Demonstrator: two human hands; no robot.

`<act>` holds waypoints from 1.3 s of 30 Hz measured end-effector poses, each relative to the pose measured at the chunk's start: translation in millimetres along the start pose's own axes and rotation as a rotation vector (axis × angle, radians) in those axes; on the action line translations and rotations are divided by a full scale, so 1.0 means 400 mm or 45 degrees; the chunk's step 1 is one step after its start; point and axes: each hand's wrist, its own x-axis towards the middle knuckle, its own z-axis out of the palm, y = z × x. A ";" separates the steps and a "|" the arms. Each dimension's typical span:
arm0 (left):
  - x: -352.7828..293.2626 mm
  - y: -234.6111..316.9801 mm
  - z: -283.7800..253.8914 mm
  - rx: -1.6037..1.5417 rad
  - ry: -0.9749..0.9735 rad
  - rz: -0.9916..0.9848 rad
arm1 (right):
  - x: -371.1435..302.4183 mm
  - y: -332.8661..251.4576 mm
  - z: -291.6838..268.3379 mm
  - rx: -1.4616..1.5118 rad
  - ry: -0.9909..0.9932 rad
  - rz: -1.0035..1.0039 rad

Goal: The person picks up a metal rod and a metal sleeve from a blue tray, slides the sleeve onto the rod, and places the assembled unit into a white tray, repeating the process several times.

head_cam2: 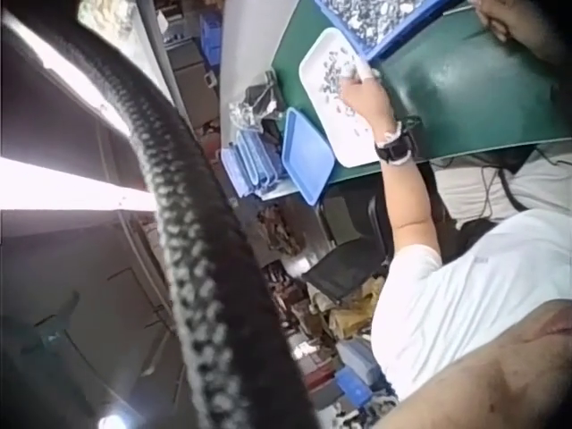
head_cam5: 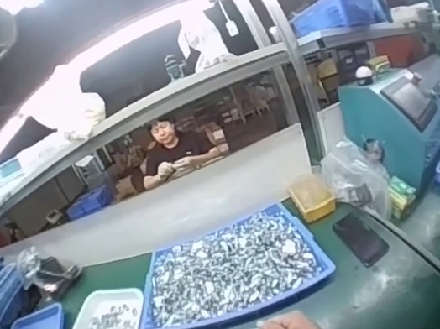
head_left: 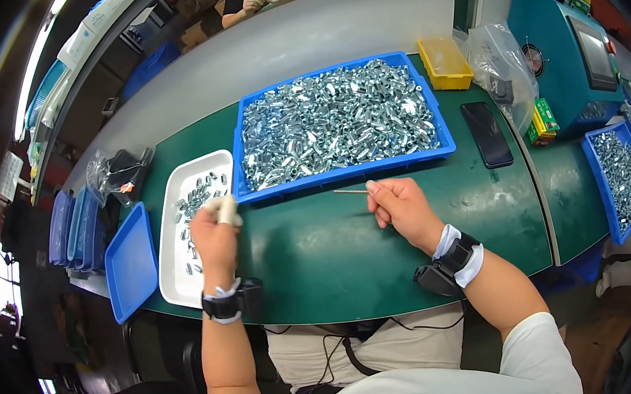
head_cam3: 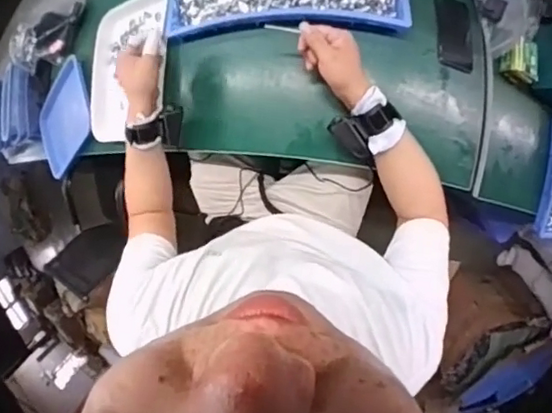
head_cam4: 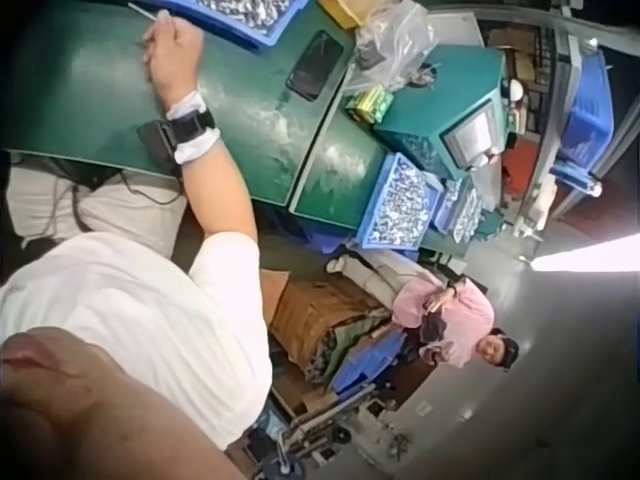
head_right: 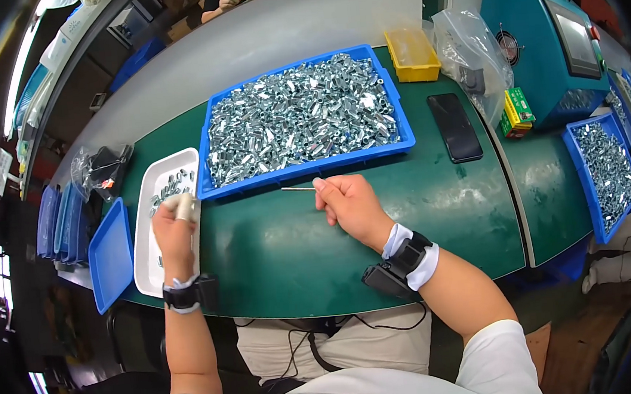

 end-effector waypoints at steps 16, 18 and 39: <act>0.119 -0.005 0.157 1.104 -0.273 0.754 | 0.001 0.003 0.001 0.068 -0.057 0.066; 0.135 -0.002 0.165 1.073 -0.334 0.667 | 0.005 0.005 -0.003 0.075 -0.046 0.059; -0.074 0.037 0.263 -0.635 -0.737 -0.233 | 0.003 -0.003 -0.022 -0.338 0.004 -0.162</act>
